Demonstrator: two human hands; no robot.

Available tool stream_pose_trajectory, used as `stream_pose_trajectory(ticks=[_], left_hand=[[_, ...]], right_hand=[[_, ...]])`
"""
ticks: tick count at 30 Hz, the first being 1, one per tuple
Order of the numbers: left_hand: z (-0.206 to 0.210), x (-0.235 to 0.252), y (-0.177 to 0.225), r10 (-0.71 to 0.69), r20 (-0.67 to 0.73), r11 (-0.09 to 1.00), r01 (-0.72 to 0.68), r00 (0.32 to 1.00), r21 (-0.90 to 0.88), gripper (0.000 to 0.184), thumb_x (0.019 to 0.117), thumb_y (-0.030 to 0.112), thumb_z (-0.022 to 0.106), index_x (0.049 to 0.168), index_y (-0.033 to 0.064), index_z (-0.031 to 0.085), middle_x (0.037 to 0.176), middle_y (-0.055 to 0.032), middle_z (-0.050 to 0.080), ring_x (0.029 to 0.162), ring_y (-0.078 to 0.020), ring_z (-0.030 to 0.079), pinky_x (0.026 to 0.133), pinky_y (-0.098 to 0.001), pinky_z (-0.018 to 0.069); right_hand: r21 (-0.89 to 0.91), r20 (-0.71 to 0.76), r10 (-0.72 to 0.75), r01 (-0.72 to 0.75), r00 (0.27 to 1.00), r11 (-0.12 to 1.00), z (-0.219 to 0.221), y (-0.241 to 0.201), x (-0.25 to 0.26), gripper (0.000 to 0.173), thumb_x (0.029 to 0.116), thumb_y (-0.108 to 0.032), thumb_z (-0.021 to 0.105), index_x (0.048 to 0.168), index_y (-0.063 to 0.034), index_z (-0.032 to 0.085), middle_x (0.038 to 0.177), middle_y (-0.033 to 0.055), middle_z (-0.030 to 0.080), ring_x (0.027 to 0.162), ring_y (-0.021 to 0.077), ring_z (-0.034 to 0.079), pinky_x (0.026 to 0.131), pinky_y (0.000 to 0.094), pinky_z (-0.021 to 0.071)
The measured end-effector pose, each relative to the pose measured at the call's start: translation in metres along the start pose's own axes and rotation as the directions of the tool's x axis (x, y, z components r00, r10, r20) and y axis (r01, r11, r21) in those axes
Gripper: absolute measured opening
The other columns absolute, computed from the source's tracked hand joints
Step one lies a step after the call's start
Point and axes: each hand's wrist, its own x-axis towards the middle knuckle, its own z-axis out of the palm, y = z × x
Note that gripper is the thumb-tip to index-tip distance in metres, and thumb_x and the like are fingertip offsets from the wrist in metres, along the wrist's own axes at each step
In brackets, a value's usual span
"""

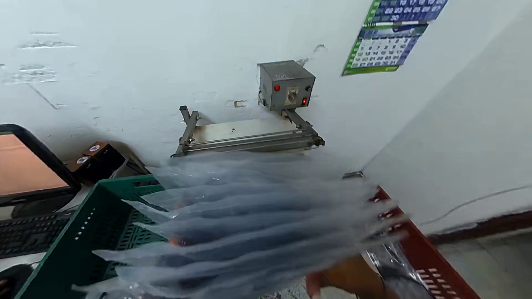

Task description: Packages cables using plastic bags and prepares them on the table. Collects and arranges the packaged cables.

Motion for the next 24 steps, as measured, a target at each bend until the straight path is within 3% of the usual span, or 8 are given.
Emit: stream_pose_trajectory(ticks=[5,8,9,11,13,16,21,24], left_hand=[[0.008,0.008,-0.033,0.050,-0.328,0.995,-0.019,0.944,0.096,0.033,0.0921,0.063,0.058,0.120,0.0469,0.068,0.114,0.0300,0.070,0.107,0.0160,0.061,0.094,-0.0109,0.0511],[0.029,0.021,-0.028,0.356,-0.577,0.868,-0.031,0.735,0.496,0.055,0.0963,0.054,0.064,0.135,0.0177,0.047,0.121,0.0154,0.063,0.113,0.0071,0.059,0.097,-0.0170,0.0509],[0.033,0.019,-0.020,0.507,-0.489,0.732,-0.057,0.710,0.678,0.057,0.1014,0.040,0.063,0.140,0.0028,0.043,0.128,0.0047,0.059,0.120,0.0004,0.055,0.105,-0.0221,0.0456],[0.062,0.016,-0.008,0.571,-0.281,0.509,-0.064,0.771,0.858,0.026,0.1025,0.037,0.058,0.118,0.0172,0.055,0.105,0.0085,0.060,0.100,0.0007,0.058,0.090,-0.0190,0.0462],[0.120,0.027,-0.025,0.376,-0.085,0.484,-0.117,0.923,0.867,0.037,0.1034,0.049,0.053,0.098,0.0155,0.066,0.088,-0.0017,0.066,0.086,-0.0149,0.063,0.082,-0.0305,0.0488],[0.164,0.052,-0.080,0.365,0.017,0.468,-0.199,0.931,0.861,0.046,0.1052,0.047,0.050,0.093,0.0076,0.070,0.084,-0.0065,0.070,0.079,-0.0191,0.068,0.075,-0.0321,0.0568],[0.150,0.059,-0.036,0.295,-0.183,0.916,-0.224,0.938,0.332,0.028,0.1106,0.028,0.044,0.104,0.0132,0.067,0.102,0.0045,0.070,0.103,-0.0021,0.065,0.096,-0.0196,0.0502],[0.114,0.056,0.030,-0.169,-0.108,0.939,0.127,0.980,-0.318,0.021,0.1068,0.029,0.051,0.098,0.0204,0.068,0.074,0.0110,0.058,0.060,0.0021,0.052,0.058,-0.0185,0.0480]], right_hand=[[-0.033,-0.077,-0.026,0.023,0.997,0.999,0.010,0.012,0.028,0.035,0.0739,-0.023,0.091,0.103,-0.0148,0.072,0.094,-0.0105,0.076,0.089,-0.0006,0.072,0.081,0.0223,0.0630],[-0.067,-0.104,-0.109,0.103,0.989,0.992,0.014,0.014,0.034,0.036,0.0738,-0.015,0.089,0.104,-0.0083,0.071,0.094,-0.0069,0.075,0.089,-0.0010,0.071,0.081,0.0200,0.0620],[-0.074,-0.125,-0.109,0.100,0.986,0.992,0.015,0.014,0.035,0.037,0.0731,-0.014,0.090,0.104,-0.0067,0.071,0.093,-0.0053,0.075,0.088,-0.0007,0.071,0.080,0.0197,0.0618],[-0.091,-0.167,-0.080,0.065,0.983,0.994,0.019,0.012,0.036,0.037,0.0725,-0.016,0.090,0.103,-0.0064,0.071,0.090,-0.0046,0.074,0.085,-0.0014,0.070,0.077,0.0184,0.0614],[-0.121,-0.183,-0.039,0.017,0.982,0.992,0.023,0.010,0.034,0.038,0.0736,-0.021,0.090,0.102,-0.0075,0.070,0.087,-0.0053,0.073,0.082,-0.0026,0.070,0.073,0.0169,0.0601],[-0.103,-0.156,0.039,-0.056,0.987,0.993,0.026,0.006,0.034,0.036,0.0746,-0.024,0.090,0.100,-0.0082,0.070,0.082,-0.0036,0.072,0.075,0.0000,0.069,0.066,0.0188,0.0596],[-0.020,-0.138,0.187,-0.191,0.973,0.981,0.022,0.005,0.038,0.040,0.0704,-0.031,0.092,0.098,-0.0095,0.072,0.083,-0.0057,0.073,0.078,-0.0020,0.069,0.073,0.0203,0.0595],[-0.031,-0.137,0.225,-0.232,0.965,0.972,0.021,0.001,0.035,0.046,0.0680,-0.035,0.093,0.100,-0.0106,0.072,0.085,-0.0089,0.073,0.081,-0.0047,0.068,0.076,0.0181,0.0586]])
